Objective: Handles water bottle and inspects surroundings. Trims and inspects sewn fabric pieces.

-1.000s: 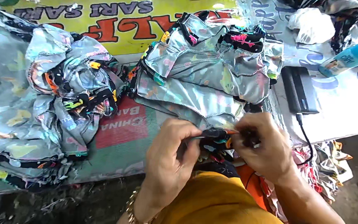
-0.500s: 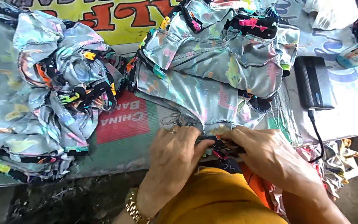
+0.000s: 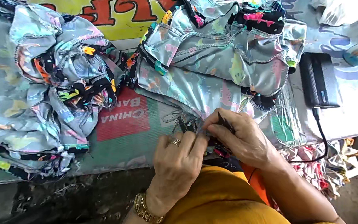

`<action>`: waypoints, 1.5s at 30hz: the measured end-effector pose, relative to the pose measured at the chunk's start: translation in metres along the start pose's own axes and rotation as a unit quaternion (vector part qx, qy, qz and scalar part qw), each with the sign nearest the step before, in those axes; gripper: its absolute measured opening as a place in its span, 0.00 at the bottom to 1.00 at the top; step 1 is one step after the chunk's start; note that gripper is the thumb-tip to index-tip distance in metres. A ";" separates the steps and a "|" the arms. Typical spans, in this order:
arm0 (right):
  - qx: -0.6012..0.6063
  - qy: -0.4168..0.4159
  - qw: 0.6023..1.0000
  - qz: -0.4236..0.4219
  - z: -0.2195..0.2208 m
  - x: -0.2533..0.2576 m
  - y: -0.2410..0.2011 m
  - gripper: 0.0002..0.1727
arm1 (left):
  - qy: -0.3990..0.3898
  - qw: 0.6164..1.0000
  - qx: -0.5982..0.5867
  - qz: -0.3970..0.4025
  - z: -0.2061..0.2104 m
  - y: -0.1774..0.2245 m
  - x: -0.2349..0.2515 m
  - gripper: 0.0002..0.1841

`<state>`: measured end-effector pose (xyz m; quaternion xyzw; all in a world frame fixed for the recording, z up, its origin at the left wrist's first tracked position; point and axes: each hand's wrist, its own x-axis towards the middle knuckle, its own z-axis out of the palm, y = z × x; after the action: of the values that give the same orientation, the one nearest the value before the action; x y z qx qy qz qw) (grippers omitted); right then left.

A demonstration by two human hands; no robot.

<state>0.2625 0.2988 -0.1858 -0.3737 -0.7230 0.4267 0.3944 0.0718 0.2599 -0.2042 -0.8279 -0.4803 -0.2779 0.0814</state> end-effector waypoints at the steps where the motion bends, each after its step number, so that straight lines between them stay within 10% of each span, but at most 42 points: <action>1: -0.004 -0.008 1.000 -0.006 -0.002 -0.001 0.001 0.09 | 0.001 1.000 0.001 0.001 0.000 -0.001 -0.002 0.09; 12: -0.218 0.011 0.972 -0.084 0.011 -0.009 0.001 0.05 | -0.012 0.963 -0.246 -0.113 -0.007 0.000 0.004 0.15; 17: -0.140 0.026 0.989 -0.028 0.006 -0.010 0.003 0.06 | 0.000 0.929 -0.348 -0.129 0.009 0.000 0.009 0.14; 26: 0.018 0.001 0.998 -0.052 -0.004 -0.009 0.008 0.05 | -0.028 0.938 -0.328 -0.109 0.005 -0.003 0.015 0.04; 32: -0.206 0.015 0.978 -0.040 -0.004 -0.016 -0.007 0.30 | -0.042 0.943 -0.319 -0.078 0.000 -0.013 0.020 0.07; 45: -0.367 0.035 0.929 -0.005 0.006 -0.030 -0.012 0.25 | -0.038 0.935 -0.336 -0.107 -0.005 -0.013 0.020 0.08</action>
<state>0.2665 0.2662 -0.1843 -0.5037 -0.8165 0.1159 0.2570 0.0664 0.2802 -0.1911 -0.7607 -0.4471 -0.3984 -0.2504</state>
